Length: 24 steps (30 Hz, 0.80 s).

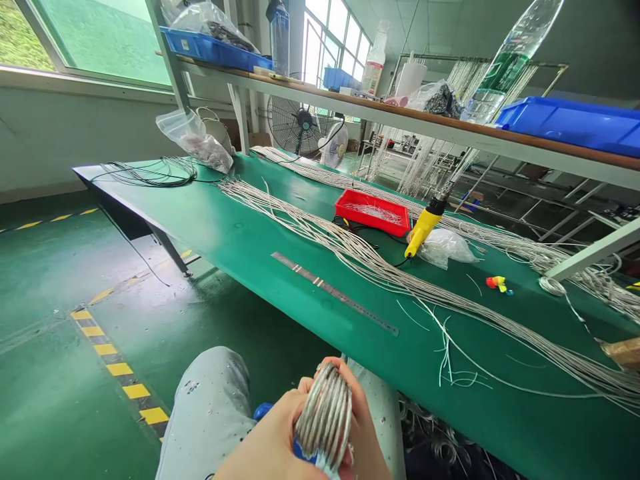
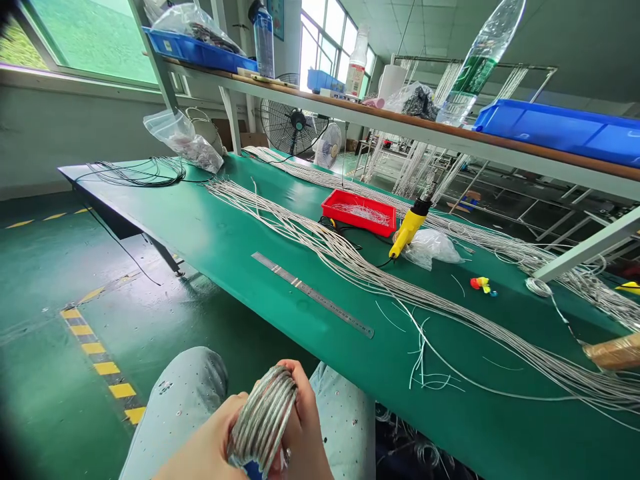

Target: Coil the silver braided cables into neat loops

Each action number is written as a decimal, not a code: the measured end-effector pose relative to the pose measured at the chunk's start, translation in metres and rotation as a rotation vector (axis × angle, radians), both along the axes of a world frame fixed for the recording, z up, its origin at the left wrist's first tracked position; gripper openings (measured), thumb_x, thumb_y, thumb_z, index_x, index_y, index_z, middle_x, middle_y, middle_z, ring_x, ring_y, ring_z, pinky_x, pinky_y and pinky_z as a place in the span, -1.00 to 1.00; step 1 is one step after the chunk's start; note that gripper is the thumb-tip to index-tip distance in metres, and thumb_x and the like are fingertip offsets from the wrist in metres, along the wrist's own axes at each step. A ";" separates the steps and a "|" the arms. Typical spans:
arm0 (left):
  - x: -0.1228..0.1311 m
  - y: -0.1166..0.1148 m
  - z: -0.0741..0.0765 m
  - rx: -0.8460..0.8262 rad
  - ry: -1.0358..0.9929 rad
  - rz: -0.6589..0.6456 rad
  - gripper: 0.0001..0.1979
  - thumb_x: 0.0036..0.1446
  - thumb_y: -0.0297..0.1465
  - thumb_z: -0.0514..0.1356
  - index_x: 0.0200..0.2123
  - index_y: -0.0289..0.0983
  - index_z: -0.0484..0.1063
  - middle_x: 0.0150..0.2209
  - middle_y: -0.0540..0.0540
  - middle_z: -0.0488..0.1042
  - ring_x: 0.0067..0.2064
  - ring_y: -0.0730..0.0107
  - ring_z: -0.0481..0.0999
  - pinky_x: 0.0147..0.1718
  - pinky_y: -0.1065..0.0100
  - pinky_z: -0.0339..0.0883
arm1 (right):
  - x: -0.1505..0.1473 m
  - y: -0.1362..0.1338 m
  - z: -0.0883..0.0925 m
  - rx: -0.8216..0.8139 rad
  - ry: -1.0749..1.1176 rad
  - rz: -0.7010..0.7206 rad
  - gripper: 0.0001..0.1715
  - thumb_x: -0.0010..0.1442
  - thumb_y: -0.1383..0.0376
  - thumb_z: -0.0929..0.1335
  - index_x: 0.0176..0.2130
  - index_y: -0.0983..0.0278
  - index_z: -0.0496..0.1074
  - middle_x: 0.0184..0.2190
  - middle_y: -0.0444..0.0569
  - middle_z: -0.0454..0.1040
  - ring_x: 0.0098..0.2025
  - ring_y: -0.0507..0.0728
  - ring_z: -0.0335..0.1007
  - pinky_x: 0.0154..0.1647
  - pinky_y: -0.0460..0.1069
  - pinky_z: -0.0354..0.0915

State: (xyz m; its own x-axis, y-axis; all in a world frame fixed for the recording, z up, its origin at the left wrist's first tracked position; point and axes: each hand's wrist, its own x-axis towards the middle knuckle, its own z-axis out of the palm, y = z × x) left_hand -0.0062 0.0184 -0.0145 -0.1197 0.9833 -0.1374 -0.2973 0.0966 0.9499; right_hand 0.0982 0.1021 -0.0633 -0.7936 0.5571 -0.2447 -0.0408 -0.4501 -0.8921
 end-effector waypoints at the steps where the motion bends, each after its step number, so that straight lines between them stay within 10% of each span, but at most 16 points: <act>1: 0.001 0.001 0.000 0.001 -0.037 0.008 -0.43 -0.29 0.08 0.44 -0.45 -0.32 0.53 -0.49 -0.09 0.51 -0.40 0.30 0.47 -0.42 0.37 0.31 | 0.000 -0.001 -0.001 -0.015 -0.035 -0.035 -0.48 0.15 0.00 0.39 0.04 0.14 0.32 -0.20 -0.02 0.53 -0.18 0.22 0.51 -0.16 0.07 0.45; 6: 0.005 0.002 -0.006 -0.036 -0.118 0.109 -0.53 -0.08 0.01 0.37 -0.44 -0.31 0.43 -0.58 -0.01 0.46 -0.53 0.40 0.46 -0.54 0.41 0.26 | -0.006 0.010 0.001 0.172 -0.040 0.051 -0.61 0.15 0.06 0.40 -0.08 0.18 0.40 -0.27 -0.04 0.51 -0.29 0.18 0.48 -0.31 -0.01 0.43; 10: 0.000 -0.006 -0.010 -0.194 -0.099 0.251 -0.51 -0.10 0.01 0.37 -0.39 -0.25 0.30 -0.69 0.12 0.40 -0.67 0.52 0.35 -0.58 0.45 0.14 | -0.003 0.026 0.010 0.613 -0.052 0.090 -0.35 0.20 -0.06 0.35 0.17 0.16 0.29 0.13 0.10 0.34 0.04 0.28 0.40 0.01 0.11 0.40; 13: -0.003 -0.009 -0.008 -0.241 0.030 0.090 -0.64 0.03 -0.11 0.30 -0.46 -0.27 0.32 -0.70 0.08 0.40 -0.66 0.53 0.32 -0.59 0.45 0.04 | 0.002 0.035 0.016 1.043 -0.023 0.022 -0.19 0.29 -0.04 0.29 0.37 0.09 -0.06 0.37 0.11 0.02 0.34 0.36 0.07 0.26 0.23 0.22; 16: -0.001 -0.007 -0.003 -0.251 0.181 -0.051 -0.75 0.09 -0.23 0.23 -0.49 -0.26 0.34 -0.65 0.04 0.41 -0.62 0.49 0.34 -0.61 0.45 0.01 | 0.004 0.039 0.019 1.372 0.122 0.190 -0.34 0.36 0.09 0.23 0.35 0.08 -0.03 0.28 0.10 0.23 0.33 0.35 0.13 0.29 0.25 0.17; 20: 0.002 -0.005 0.002 -0.303 0.213 -0.037 -0.79 -0.01 -0.30 0.25 -0.51 -0.23 0.27 -0.65 0.07 0.39 -0.58 0.45 0.37 -0.59 0.45 0.05 | 0.003 0.037 0.019 1.353 0.052 0.321 -0.69 0.33 0.23 0.22 0.04 0.18 0.36 -0.19 0.02 0.57 -0.21 0.21 0.54 -0.18 0.05 0.43; 24: -0.002 -0.014 0.006 -0.288 0.214 -0.035 -0.67 -0.10 -0.12 0.34 -0.40 -0.25 0.45 -0.41 -0.07 0.58 -0.33 0.25 0.47 -0.36 0.36 0.28 | 0.012 0.031 0.015 1.060 -0.016 0.213 -0.50 0.11 0.22 0.33 0.07 0.15 0.34 -0.21 -0.04 0.52 -0.22 0.20 0.49 -0.18 0.01 0.38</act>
State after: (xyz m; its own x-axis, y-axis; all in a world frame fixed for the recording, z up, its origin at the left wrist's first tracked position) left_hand -0.0078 0.0043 -0.0085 -0.1427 0.9120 -0.3846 -0.0864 0.3757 0.9227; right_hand 0.1097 0.1332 -0.0486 -0.9002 0.3418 0.2697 -0.0381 0.5551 -0.8309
